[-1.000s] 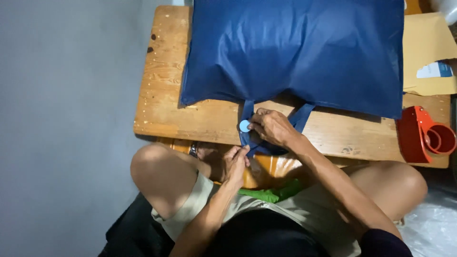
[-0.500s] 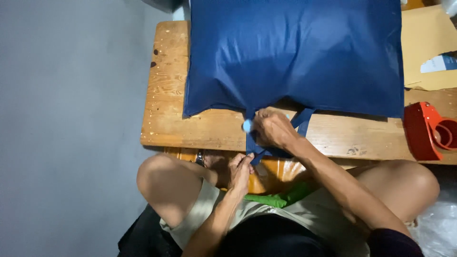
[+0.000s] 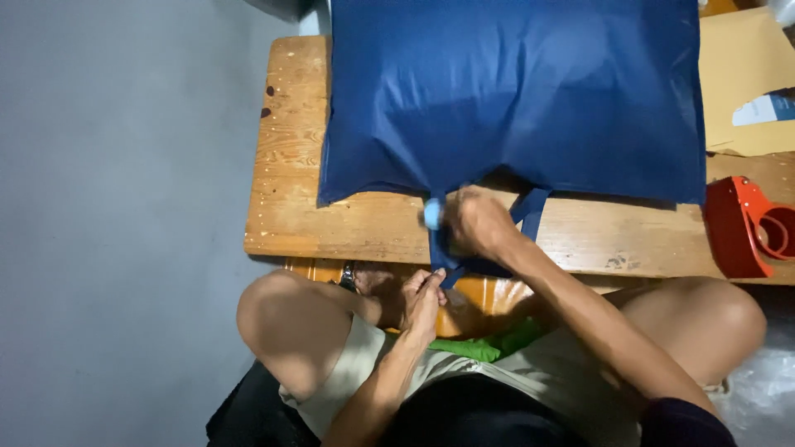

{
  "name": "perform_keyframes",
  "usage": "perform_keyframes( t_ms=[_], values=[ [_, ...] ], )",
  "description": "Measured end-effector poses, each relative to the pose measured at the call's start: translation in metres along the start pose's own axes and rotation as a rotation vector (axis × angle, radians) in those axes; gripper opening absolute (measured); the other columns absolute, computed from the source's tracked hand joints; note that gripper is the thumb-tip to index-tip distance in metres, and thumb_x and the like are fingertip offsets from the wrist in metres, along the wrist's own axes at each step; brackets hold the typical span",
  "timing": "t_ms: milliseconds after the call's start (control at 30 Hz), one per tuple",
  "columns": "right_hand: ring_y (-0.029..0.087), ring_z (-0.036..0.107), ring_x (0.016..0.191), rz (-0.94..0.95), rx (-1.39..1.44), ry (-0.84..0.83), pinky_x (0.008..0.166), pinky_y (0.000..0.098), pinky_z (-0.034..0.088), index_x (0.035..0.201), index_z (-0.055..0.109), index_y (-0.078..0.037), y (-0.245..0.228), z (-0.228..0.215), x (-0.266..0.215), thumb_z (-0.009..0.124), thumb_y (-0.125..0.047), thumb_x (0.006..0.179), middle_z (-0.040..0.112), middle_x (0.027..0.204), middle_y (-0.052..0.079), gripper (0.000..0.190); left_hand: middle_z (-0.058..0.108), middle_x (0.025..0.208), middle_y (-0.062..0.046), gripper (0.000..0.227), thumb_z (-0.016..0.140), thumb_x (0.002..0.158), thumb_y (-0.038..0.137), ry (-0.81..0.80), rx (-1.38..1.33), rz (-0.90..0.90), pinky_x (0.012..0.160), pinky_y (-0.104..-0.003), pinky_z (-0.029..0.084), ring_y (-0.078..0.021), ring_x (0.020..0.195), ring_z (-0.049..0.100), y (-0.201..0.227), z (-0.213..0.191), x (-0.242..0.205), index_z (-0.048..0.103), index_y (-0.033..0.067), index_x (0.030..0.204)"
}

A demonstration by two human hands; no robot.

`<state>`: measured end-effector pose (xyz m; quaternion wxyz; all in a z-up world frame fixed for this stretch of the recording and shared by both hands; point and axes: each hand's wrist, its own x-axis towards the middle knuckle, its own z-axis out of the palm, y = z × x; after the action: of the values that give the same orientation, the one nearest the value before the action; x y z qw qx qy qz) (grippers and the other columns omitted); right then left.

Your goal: The person cleans a blue fabric bag using a teal sponge and a white cloth. They wipe the surface of the bag, the handles, and the bottom, then flip the bag over to clean the other side.

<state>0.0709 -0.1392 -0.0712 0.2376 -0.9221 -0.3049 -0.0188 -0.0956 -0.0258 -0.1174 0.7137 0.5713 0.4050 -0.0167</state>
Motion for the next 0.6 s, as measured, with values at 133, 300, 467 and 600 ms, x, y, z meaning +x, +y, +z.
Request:
perform_keyframes(
  t_ms=[133,300,467,600],
  values=[
    [0.03,0.062,0.072,-0.052,-0.139,0.27,0.058,0.0395,0.052,0.087,0.063,-0.014,-0.025,-0.051,0.012,0.063,-0.025,0.096,0.05,0.078,0.007,0.014,0.053,0.057,-0.008,0.026,0.076,0.089,0.028,0.002,0.031,0.011,0.05,-0.021,0.049,-0.0134,0.052,0.058,-0.001,0.0,-0.001,0.068,0.0069,0.076],
    [0.045,0.069,0.091,0.041,0.336,-0.424,0.078,0.0534,0.054,0.087,0.07,-0.007,-0.054,-0.083,-0.028,0.065,-0.021,0.091,0.068,0.086,0.02,0.015,0.057,0.076,-0.009,0.025,0.08,0.086,0.034,0.09,0.092,0.001,0.066,-0.028,0.055,-0.0159,0.07,0.061,0.015,-0.01,-0.034,0.072,0.012,0.095],
    [0.045,0.066,0.105,-0.012,0.406,-0.322,0.088,0.0565,0.056,0.117,0.064,-0.013,-0.042,-0.157,-0.042,0.088,-0.038,0.074,0.065,0.112,0.014,0.055,0.065,0.083,-0.006,0.031,0.074,0.09,0.012,-0.014,-0.072,0.363,0.067,-0.022,0.052,-0.0113,0.072,0.062,0.064,-0.008,-0.066,0.055,0.0073,0.114],
    [0.034,0.073,0.099,-0.116,0.357,-0.207,0.086,0.0448,0.059,0.106,0.066,-0.012,-0.024,-0.164,-0.044,0.072,-0.002,0.078,0.072,0.102,0.007,0.031,0.068,0.082,-0.01,0.031,0.071,0.094,0.011,-0.112,0.006,0.577,0.073,-0.028,0.05,-0.0143,0.078,0.06,0.138,-0.002,-0.092,0.063,0.0015,0.122]
  ],
)
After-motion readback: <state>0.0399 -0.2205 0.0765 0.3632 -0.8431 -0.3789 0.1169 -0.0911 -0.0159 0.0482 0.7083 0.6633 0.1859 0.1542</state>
